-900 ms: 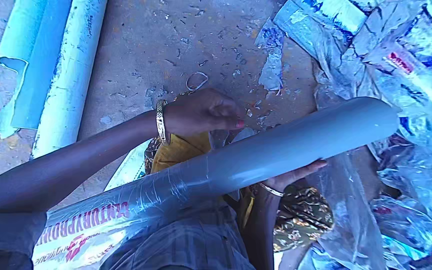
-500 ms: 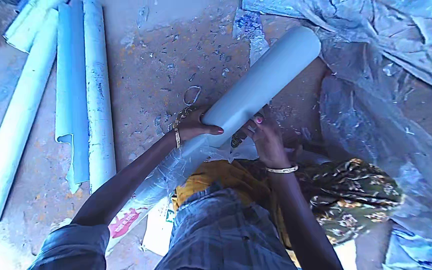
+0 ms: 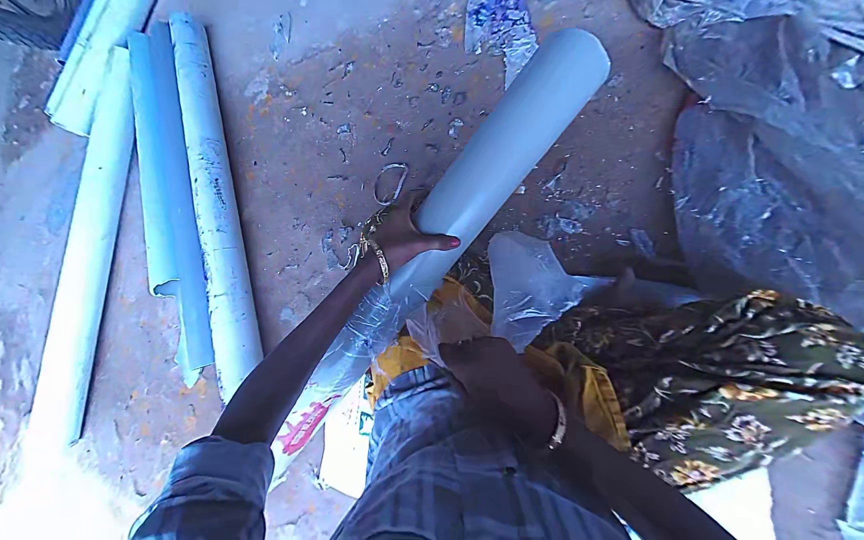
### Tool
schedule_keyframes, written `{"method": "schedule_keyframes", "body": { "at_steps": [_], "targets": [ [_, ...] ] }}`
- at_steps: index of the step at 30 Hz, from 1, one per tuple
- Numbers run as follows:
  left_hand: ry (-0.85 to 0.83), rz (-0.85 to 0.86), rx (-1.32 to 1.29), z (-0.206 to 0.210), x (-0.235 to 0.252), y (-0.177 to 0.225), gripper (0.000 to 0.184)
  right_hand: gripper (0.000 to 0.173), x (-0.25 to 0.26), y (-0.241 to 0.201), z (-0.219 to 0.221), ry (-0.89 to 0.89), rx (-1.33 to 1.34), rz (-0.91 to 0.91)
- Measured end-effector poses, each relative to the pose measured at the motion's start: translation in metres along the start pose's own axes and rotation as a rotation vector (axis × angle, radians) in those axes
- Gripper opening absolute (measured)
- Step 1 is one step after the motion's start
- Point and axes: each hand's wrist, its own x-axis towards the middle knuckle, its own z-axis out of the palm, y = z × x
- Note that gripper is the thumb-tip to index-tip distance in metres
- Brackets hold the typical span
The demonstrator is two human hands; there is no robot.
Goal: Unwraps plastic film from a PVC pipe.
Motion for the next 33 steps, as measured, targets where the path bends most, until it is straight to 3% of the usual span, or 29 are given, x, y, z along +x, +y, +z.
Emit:
{"method": "schedule_keyframes", "body": {
  "at_steps": [2, 4, 7, 8, 11, 14, 17, 18, 20, 22, 24, 27, 30, 33],
  "targets": [
    [-0.010, 0.006, -0.087, -0.003, 0.005, 0.002, 0.091, 0.012, -0.016, -0.019, -0.018, -0.178, -0.004, -0.048],
    [-0.062, 0.014, -0.108, -0.005, 0.005, 0.000, 0.089, 0.026, -0.037, -0.013, -0.025, 0.051, -0.155, -0.088],
    [-0.153, 0.051, -0.106, -0.006, 0.008, -0.005, 0.083, 0.085, -0.057, 0.042, -0.074, 0.250, -0.274, 0.155],
    [-0.184, 0.059, -0.112, -0.007, 0.008, -0.006, 0.078, 0.091, -0.063, 0.067, -0.093, 0.323, -0.223, 0.244],
    [-0.219, 0.107, -0.136, -0.015, 0.002, -0.009, 0.056, 0.053, -0.065, 0.137, -0.128, 0.677, -0.120, 0.540],
    [-0.107, 0.074, -0.068, -0.032, -0.017, -0.014, 0.045, 0.045, -0.059, 0.179, -0.144, 0.657, -0.074, 0.549],
    [0.100, 0.023, 0.170, -0.041, -0.062, -0.021, 0.031, 0.079, -0.045, 0.178, -0.137, 0.614, -0.052, 0.689],
    [0.164, 0.003, 0.258, -0.039, -0.078, -0.022, 0.028, 0.075, -0.042, 0.177, -0.131, 0.657, -0.032, 0.713],
    [0.343, 0.037, 0.356, -0.021, -0.106, -0.029, 0.026, 0.041, -0.042, 0.183, -0.112, 0.836, -0.024, 0.726],
    [0.524, 0.110, 0.389, 0.004, -0.119, -0.035, 0.030, 0.050, -0.040, 0.184, -0.101, 0.917, -0.011, 0.785],
    [0.653, 0.119, 0.386, 0.023, -0.117, -0.038, 0.024, 0.064, -0.039, 0.179, -0.097, 0.861, -0.051, 0.876],
    [0.762, 0.150, 0.354, 0.039, -0.109, -0.042, 0.013, 0.059, -0.045, 0.177, -0.096, 0.702, -0.118, 0.944],
    [0.833, 0.176, 0.308, 0.041, -0.105, -0.056, 0.017, 0.053, -0.038, 0.159, -0.091, 0.772, -0.179, 0.882],
    [0.858, 0.142, 0.051, 0.035, -0.101, -0.069, 0.015, 0.033, -0.011, 0.117, -0.068, 0.865, -0.107, 0.503]
  ]
}}
